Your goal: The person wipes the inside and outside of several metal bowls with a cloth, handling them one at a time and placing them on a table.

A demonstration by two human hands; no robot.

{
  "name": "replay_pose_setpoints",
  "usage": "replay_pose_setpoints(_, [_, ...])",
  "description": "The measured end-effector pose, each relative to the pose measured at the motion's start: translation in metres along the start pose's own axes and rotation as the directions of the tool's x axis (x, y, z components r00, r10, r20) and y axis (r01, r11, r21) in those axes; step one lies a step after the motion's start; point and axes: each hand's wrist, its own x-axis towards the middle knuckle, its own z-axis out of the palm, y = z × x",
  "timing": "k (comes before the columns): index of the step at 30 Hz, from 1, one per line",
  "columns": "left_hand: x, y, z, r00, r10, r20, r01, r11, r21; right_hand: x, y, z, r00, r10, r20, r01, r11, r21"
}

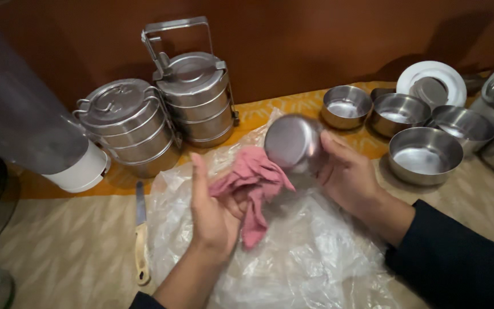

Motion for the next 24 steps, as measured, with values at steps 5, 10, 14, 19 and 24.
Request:
replay_pose_setpoints(5, [0.006,0.000,-0.010,0.956,0.290,-0.035,-0.282,0.949,0.142,0.007,0.013,-0.007,0.933,0.355,-0.054,-0.339,0.921,0.193])
replay_pose_setpoints(10, [0.004,-0.019,-0.002,0.855,0.482,0.194,-0.461,0.531,0.711,0.012,0.017,-0.014,0.905,0.406,-0.127,-0.375,0.903,0.211])
replay_pose_setpoints(14, [-0.022,-0.037,0.021,0.679,0.357,0.642,-0.583,-0.269,0.767,0.013,0.018,-0.012,0.890,0.384,-0.247,-0.350,0.921,0.171])
replay_pose_setpoints(19, [-0.012,-0.038,0.035,0.718,0.198,0.667,-0.596,-0.319,0.737,0.011,0.017,0.003,0.932,0.331,-0.146,-0.317,0.942,0.115])
replay_pose_setpoints(24, [-0.005,-0.024,0.023,0.852,0.250,0.461,-0.446,-0.117,0.887,0.010,0.012,0.009,0.931,0.325,-0.165,-0.328,0.945,0.012])
